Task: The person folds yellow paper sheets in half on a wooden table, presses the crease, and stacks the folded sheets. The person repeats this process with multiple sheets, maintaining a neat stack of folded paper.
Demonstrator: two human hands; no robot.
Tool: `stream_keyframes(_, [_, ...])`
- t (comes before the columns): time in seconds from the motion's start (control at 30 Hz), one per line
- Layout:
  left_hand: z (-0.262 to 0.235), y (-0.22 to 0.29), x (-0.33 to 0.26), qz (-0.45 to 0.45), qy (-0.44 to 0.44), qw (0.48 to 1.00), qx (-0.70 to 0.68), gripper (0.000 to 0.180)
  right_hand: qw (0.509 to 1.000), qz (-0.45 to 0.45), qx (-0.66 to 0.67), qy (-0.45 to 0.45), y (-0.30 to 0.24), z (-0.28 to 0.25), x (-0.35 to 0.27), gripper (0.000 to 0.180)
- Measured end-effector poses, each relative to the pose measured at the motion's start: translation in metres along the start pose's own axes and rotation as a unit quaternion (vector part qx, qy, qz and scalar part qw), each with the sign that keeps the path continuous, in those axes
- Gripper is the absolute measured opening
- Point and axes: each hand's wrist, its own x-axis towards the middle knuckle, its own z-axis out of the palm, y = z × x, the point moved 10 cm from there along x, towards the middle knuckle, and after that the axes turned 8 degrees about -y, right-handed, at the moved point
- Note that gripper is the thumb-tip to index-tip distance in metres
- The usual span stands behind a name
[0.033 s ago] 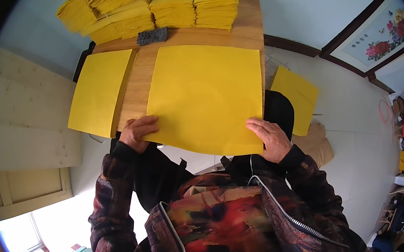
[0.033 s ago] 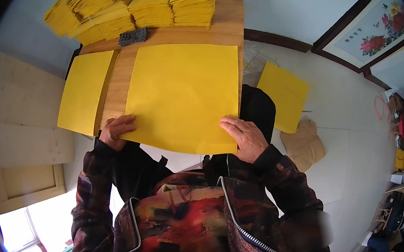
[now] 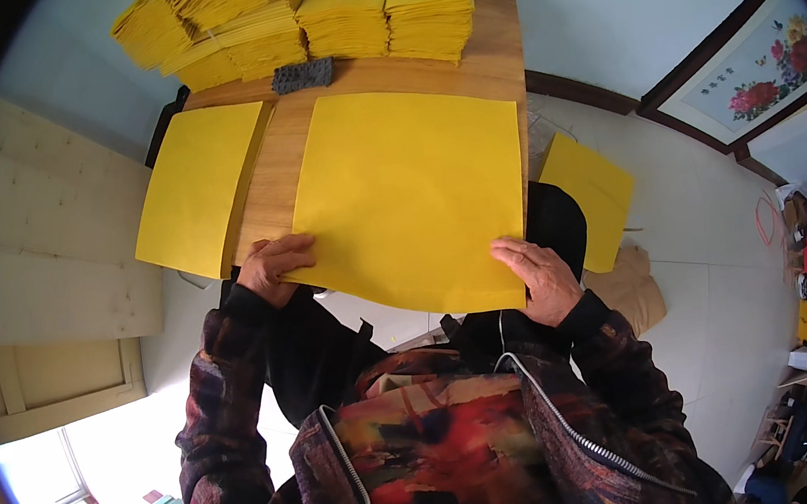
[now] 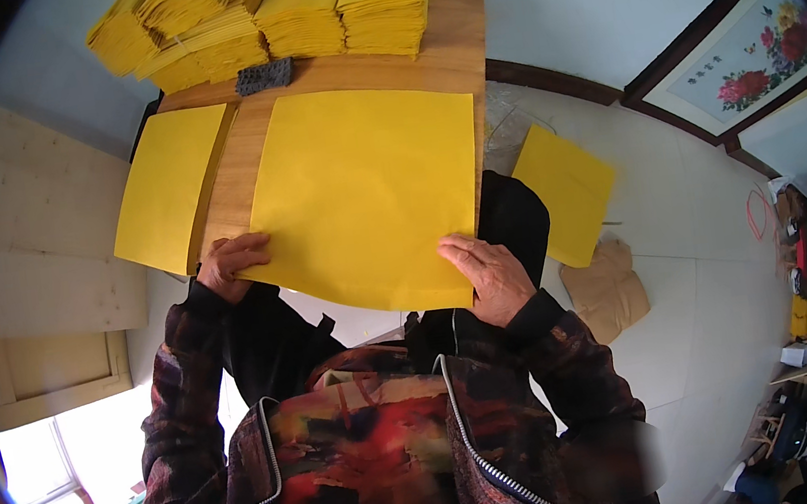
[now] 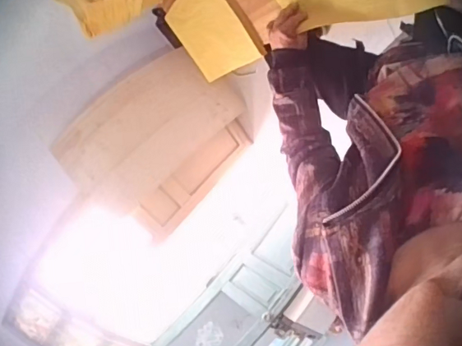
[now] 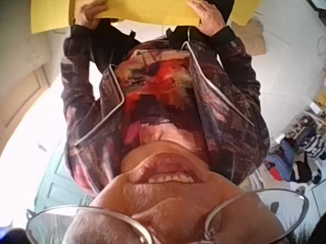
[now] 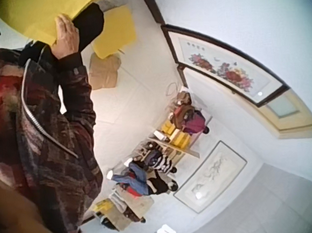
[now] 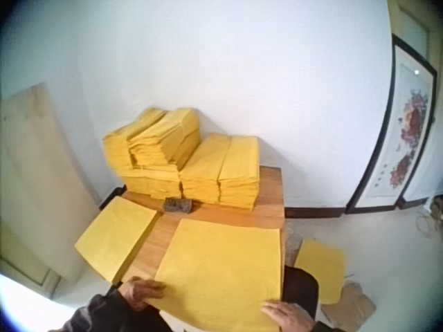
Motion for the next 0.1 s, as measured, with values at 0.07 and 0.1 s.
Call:
stream_keyframes(0.07, [0.0014, -0.0101, 0.0031, -0.005, -0.013, 0.998, -0.053, 0.018, 1.0, -0.01, 0.016, 0.008, 0.0065, 0.0008, 0.0029, 0.054])
stream_keyframes(0.1, [0.0018, -0.0152, 0.0017, -0.008, -0.023, 0.998, -0.056, 0.018, 0.998, -0.02, 0.048, 0.019, 0.0084, 0.0017, 0.0045, 0.056])
